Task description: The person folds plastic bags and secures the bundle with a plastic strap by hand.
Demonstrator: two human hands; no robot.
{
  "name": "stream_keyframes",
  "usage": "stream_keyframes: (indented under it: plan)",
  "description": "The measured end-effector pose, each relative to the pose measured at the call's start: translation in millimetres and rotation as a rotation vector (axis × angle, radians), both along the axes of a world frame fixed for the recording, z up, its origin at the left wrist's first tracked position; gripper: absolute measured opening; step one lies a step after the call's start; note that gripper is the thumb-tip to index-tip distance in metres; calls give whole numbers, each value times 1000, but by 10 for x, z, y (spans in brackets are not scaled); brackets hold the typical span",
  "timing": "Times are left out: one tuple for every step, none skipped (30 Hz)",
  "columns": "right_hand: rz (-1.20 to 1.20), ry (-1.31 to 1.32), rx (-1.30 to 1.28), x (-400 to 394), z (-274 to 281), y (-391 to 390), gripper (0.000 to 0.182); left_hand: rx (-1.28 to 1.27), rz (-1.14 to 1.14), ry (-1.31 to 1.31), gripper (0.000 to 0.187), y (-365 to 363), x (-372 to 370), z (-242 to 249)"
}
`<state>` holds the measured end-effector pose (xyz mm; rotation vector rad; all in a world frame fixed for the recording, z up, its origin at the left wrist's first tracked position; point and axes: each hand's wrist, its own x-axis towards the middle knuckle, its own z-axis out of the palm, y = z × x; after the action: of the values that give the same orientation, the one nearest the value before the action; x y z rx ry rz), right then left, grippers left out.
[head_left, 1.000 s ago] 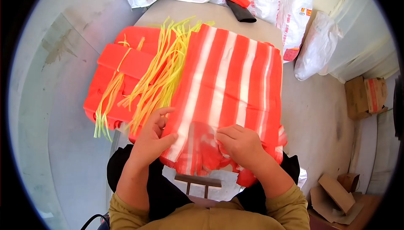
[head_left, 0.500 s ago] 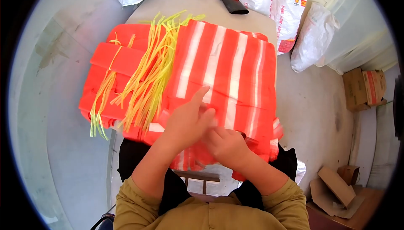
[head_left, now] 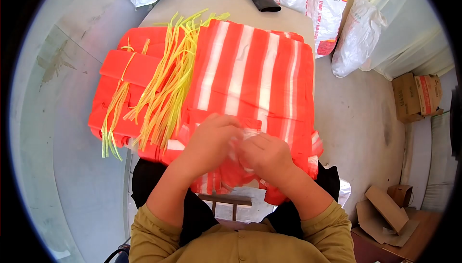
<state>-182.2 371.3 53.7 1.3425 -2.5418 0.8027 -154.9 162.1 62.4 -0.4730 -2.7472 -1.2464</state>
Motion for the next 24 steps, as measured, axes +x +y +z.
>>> stream_keyframes:
  plan:
    - [-27, -24, 14, -15, -7, 8, 19, 18, -1, -20, 30, -2, 13, 76]
    - [-43, -69, -25, -34, -2, 8, 18, 37, -1, -41, 28, -2, 22, 116]
    - [-60, -115, -63, -57, 8, 5, 18, 56, 6, -38, 26, 8, 31, 116]
    - [-76, -161, -102, -83, 14, 1, 17, 74, 13, -36, 25, 24, 44, 113]
    - [-56, -176, -141, -110, 7, -3, 15, 93, 20, -33, 24, 33, 54, 109]
    - [-36, -190, -181, -141, -9, -5, 13, 78, 2, -28, 24, 31, 49, 56]
    - [-18, -204, -219, -173, -12, 0, 11, 64, -17, -22, 25, 23, 31, -39]
    - [-84, -278, -230, -216, 17, 48, 15, 53, -39, -17, 25, 24, 21, -95]
    - [-152, -351, -240, -270, 73, 142, 20, 31, -18, -32, 25, 32, 23, -98]
    - [-221, -422, -250, -325, 138, 252, 24, 10, 1, -45, 25, 44, 21, -96]
    - [-332, -547, -234, -383, 223, 366, 27, -12, 20, -58, 25, 54, 14, -99]
    - [-444, -671, -220, -441, 318, 489, 29, 32, 59, -48, 23, 62, 19, -110]
    - [-556, -794, -208, -477, 372, 613, 32, 75, 98, -38, 21, 68, 37, -123]
    - [-572, -750, -154, -497, 355, 746, 34, 116, 137, -30, 19, 76, 53, -135]
    - [-586, -706, -101, -515, 308, 868, 37, 231, 164, -141, 18, 87, 61, -127]
    - [-599, -662, -49, -520, 261, 951, 39, 343, 191, -253, 16, 96, 69, -100]
    - [-597, -624, 0, -499, 221, 1012, 42, 454, 218, -367, 15, 105, 72, -76]
    - [-596, -587, 50, -460, 194, 1065, 44, 465, 224, -370, 15, 115, 70, -55]
    - [-594, -550, 99, -429, 175, 1110, 46, 476, 231, -372, 15, 125, 68, -34]
    - [-589, -569, 63, -409, 163, 1132, 48, 486, 239, -374, 15, 132, 65, -26]
    - [-582, -588, 25, -393, 154, 1136, 49, 504, 250, -391, 16, 137, 66, -40]
    - [-575, -607, -13, -378, 143, 1138, 50, 521, 261, -409, 17, 140, 72, -66]
    - [-553, -615, -68, -376, 118, 1145, 50, 537, 271, -424, 18, 143, 70, -76]
    - [-532, -622, -123, -372, 79, 1155, 50, 563, 271, -444, 18, 143, 67, -68]
